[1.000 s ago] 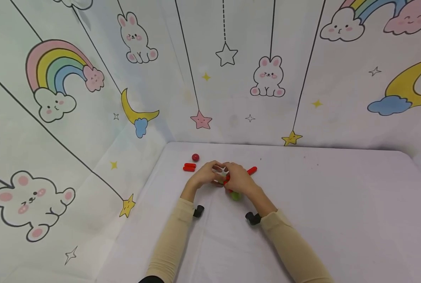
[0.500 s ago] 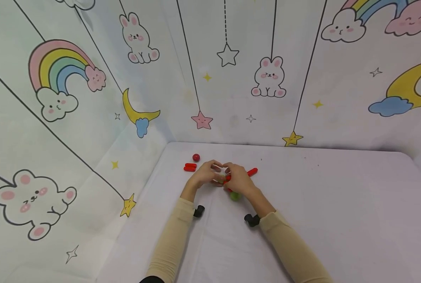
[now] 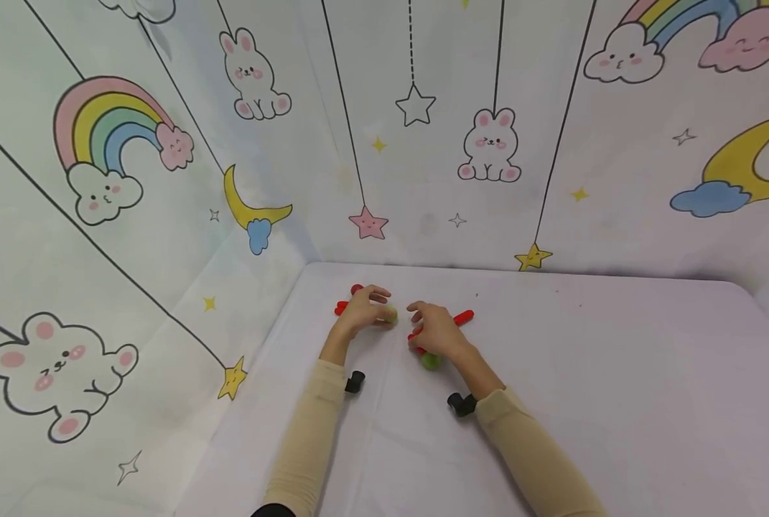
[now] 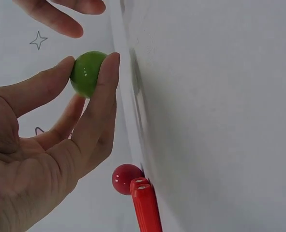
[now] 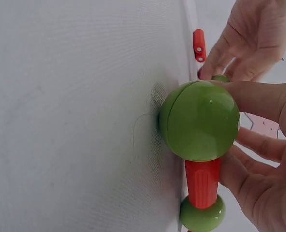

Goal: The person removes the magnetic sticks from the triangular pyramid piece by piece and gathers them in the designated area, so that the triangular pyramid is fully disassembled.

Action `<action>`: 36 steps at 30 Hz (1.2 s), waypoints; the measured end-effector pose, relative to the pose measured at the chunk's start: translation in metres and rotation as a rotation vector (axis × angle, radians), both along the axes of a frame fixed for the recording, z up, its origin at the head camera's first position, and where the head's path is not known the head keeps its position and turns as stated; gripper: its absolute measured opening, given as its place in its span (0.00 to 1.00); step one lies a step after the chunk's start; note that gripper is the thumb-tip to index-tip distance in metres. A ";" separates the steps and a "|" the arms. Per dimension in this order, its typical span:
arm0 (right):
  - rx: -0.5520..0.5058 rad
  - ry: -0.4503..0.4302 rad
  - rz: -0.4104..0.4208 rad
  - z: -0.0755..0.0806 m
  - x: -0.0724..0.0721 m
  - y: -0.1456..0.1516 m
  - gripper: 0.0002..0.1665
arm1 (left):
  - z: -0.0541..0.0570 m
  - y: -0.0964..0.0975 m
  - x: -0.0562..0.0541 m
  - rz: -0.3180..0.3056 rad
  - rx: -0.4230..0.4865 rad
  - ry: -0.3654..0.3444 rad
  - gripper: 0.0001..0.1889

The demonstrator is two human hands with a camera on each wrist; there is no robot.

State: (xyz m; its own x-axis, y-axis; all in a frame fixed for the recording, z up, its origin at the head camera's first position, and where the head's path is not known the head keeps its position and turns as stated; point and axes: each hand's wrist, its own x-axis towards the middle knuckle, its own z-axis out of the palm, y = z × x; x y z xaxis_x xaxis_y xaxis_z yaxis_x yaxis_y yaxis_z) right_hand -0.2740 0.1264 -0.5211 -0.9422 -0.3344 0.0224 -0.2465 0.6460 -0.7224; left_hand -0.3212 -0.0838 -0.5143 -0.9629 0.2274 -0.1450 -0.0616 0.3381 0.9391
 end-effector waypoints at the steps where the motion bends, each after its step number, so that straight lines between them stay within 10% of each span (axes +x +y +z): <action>1: -0.001 -0.012 0.000 -0.001 0.000 0.000 0.39 | 0.000 0.001 -0.002 0.004 -0.005 0.006 0.28; 23: 0.007 -0.056 -0.010 -0.004 0.001 -0.003 0.38 | -0.008 0.006 -0.054 0.146 -0.230 0.207 0.22; 36: 0.023 -0.046 -0.003 -0.006 0.002 -0.005 0.36 | -0.009 0.012 -0.064 0.109 -0.426 0.276 0.19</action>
State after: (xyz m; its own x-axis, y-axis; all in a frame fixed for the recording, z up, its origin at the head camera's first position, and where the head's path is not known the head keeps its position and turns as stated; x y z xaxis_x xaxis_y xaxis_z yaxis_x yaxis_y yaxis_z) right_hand -0.2718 0.1217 -0.5271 -0.9432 -0.3310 -0.0285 -0.2112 0.6636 -0.7176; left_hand -0.3856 -0.0718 -0.5233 -0.9932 0.0996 0.0597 0.1126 0.6996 0.7056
